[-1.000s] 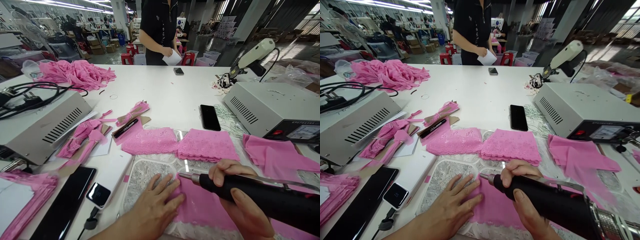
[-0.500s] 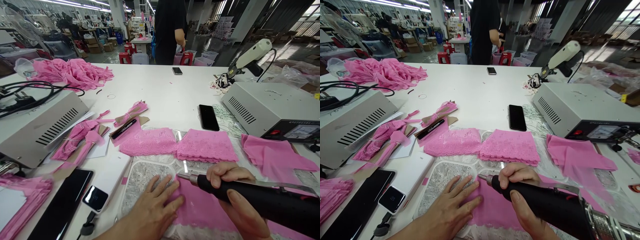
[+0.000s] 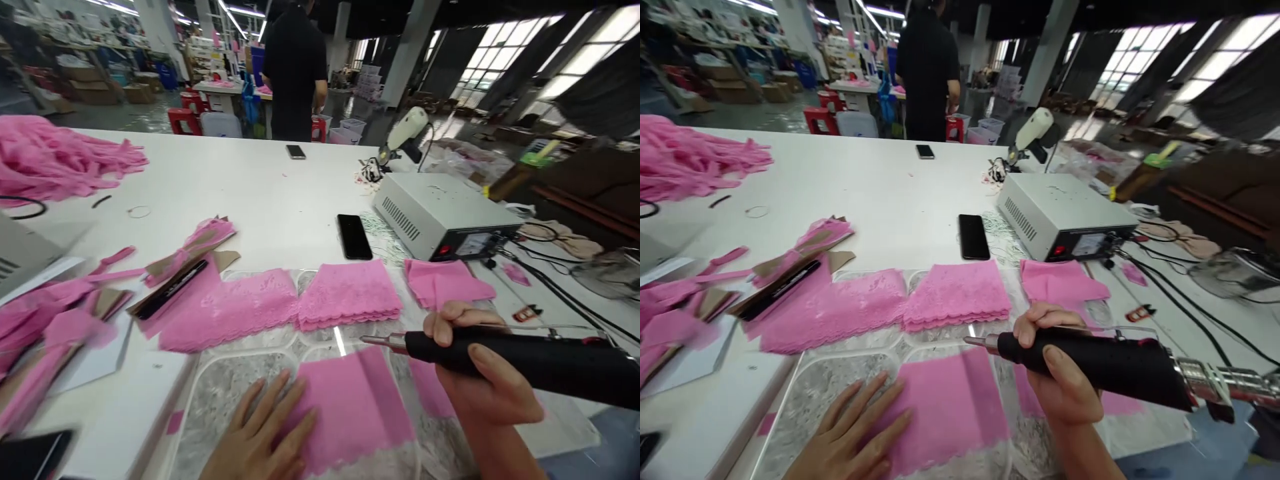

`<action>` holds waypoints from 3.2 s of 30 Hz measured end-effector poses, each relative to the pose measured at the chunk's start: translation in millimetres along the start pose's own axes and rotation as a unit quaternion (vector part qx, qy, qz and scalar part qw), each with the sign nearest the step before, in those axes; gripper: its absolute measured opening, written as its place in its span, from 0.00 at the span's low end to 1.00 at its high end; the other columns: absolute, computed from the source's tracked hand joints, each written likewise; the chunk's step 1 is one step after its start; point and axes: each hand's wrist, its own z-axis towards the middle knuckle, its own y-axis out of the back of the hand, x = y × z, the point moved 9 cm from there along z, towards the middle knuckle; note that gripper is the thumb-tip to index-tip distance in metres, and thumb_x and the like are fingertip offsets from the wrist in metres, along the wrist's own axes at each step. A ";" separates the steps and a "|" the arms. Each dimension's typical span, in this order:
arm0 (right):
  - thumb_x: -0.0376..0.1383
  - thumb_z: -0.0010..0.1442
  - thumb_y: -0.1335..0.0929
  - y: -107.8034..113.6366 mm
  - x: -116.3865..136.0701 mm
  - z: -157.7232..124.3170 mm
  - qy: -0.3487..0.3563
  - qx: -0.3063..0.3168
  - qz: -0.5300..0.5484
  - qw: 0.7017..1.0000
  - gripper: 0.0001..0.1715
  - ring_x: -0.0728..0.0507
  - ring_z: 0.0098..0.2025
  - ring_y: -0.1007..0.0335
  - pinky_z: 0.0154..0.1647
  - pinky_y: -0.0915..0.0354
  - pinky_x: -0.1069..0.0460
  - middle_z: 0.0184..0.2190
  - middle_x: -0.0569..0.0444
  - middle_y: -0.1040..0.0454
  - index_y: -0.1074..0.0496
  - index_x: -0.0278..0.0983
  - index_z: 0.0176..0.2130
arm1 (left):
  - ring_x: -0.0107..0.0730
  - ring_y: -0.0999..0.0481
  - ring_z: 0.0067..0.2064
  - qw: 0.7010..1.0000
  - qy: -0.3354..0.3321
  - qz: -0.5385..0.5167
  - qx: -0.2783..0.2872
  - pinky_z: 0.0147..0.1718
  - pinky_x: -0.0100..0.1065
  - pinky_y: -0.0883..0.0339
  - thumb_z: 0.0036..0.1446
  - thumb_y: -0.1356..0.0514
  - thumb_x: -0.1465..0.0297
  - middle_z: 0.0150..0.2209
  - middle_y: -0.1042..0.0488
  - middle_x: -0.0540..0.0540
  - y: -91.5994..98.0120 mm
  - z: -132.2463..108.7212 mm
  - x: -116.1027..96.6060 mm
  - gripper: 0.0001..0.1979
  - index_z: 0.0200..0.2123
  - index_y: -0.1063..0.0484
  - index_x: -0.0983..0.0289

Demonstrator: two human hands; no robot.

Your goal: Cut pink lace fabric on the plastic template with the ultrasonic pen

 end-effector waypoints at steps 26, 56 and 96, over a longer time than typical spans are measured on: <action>0.36 0.54 0.30 31.6 2.6 -9.3 0.002 -0.003 -0.023 1.000 0.08 0.49 0.26 0.36 0.30 0.35 0.47 0.36 0.53 0.31 0.25 0.37 0.37 | 0.40 0.42 0.68 1.000 -0.014 0.018 -0.013 0.69 0.45 0.58 0.69 0.46 0.63 0.61 0.30 0.50 -4.1 -2.6 2.6 0.16 0.57 0.29 0.52; 0.36 0.56 0.32 39.8 13.2 -20.7 -0.018 0.012 -0.037 0.999 0.08 0.48 0.27 0.35 0.29 0.33 0.47 0.35 0.52 0.33 0.26 0.37 0.37 | 0.38 0.40 0.67 1.000 -0.018 0.011 0.008 0.67 0.40 0.51 0.69 0.47 0.64 0.60 0.30 0.50 1.9 3.9 5.3 0.17 0.59 0.30 0.53; 0.40 0.59 0.31 42.1 31.6 -39.2 -0.058 0.042 -0.061 0.996 0.08 0.50 0.28 0.36 0.31 0.32 0.49 0.33 0.54 0.34 0.28 0.39 0.38 | 0.40 0.46 0.70 0.999 -0.026 -0.022 -0.003 0.69 0.41 0.60 0.70 0.49 0.66 0.59 0.29 0.54 -1.3 1.6 5.4 0.17 0.56 0.27 0.57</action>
